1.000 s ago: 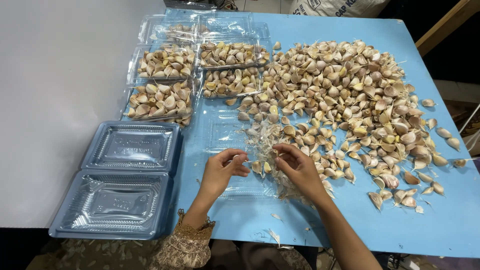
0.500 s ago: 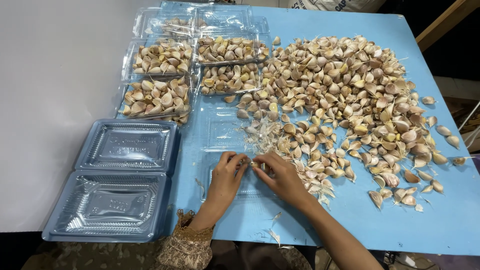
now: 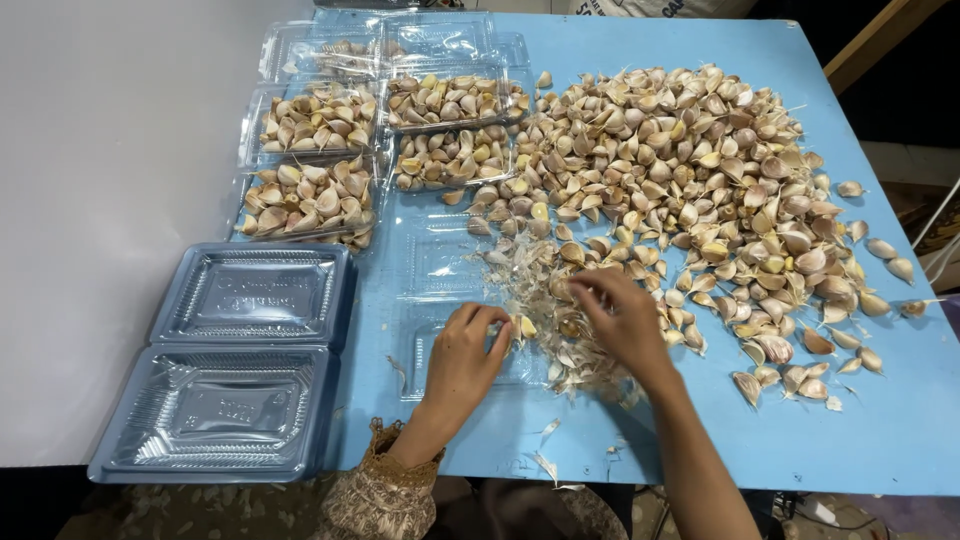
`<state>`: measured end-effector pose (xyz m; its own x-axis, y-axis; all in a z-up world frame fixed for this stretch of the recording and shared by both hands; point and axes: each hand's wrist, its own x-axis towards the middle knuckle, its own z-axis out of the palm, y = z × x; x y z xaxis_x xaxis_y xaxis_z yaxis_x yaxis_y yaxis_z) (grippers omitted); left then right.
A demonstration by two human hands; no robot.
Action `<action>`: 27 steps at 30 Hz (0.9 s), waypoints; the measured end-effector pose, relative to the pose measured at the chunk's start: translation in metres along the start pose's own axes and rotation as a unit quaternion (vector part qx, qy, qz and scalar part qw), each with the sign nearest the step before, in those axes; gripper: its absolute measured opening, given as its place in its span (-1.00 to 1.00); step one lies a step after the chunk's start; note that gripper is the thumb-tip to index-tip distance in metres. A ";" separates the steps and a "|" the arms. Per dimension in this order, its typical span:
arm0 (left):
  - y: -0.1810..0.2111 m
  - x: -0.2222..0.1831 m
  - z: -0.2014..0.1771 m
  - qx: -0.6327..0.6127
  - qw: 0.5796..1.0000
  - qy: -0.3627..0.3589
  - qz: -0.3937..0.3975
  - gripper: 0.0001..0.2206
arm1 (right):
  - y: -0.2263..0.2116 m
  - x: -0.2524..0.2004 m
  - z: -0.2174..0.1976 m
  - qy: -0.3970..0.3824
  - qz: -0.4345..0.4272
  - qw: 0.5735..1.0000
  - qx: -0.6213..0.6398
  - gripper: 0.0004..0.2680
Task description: Peeling and sorting garlic cloves into plastic containers
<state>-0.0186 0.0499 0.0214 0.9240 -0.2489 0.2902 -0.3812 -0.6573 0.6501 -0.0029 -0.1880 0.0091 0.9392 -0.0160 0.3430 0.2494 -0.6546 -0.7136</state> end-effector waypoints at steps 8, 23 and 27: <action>0.048 0.035 0.054 -0.115 0.990 -0.080 0.034 -0.89 | 0.023 0.003 -0.076 -0.049 0.177 0.971 -0.156 -0.82; 0.092 0.069 0.133 -0.004 0.985 -0.145 0.091 -0.72 | 0.046 -0.005 -0.100 -0.096 0.272 0.936 -0.202 -0.74; 0.094 0.070 0.153 0.040 0.987 -0.118 0.105 -0.77 | 0.036 -0.005 -0.099 -0.124 0.273 0.931 -0.210 -0.71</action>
<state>0.0143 -0.1379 -0.0042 0.8098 -0.5379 0.2344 -0.5697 -0.6251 0.5337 -0.0217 -0.2867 0.0424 0.9373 -0.2927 -0.1891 -0.3467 -0.8380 -0.4214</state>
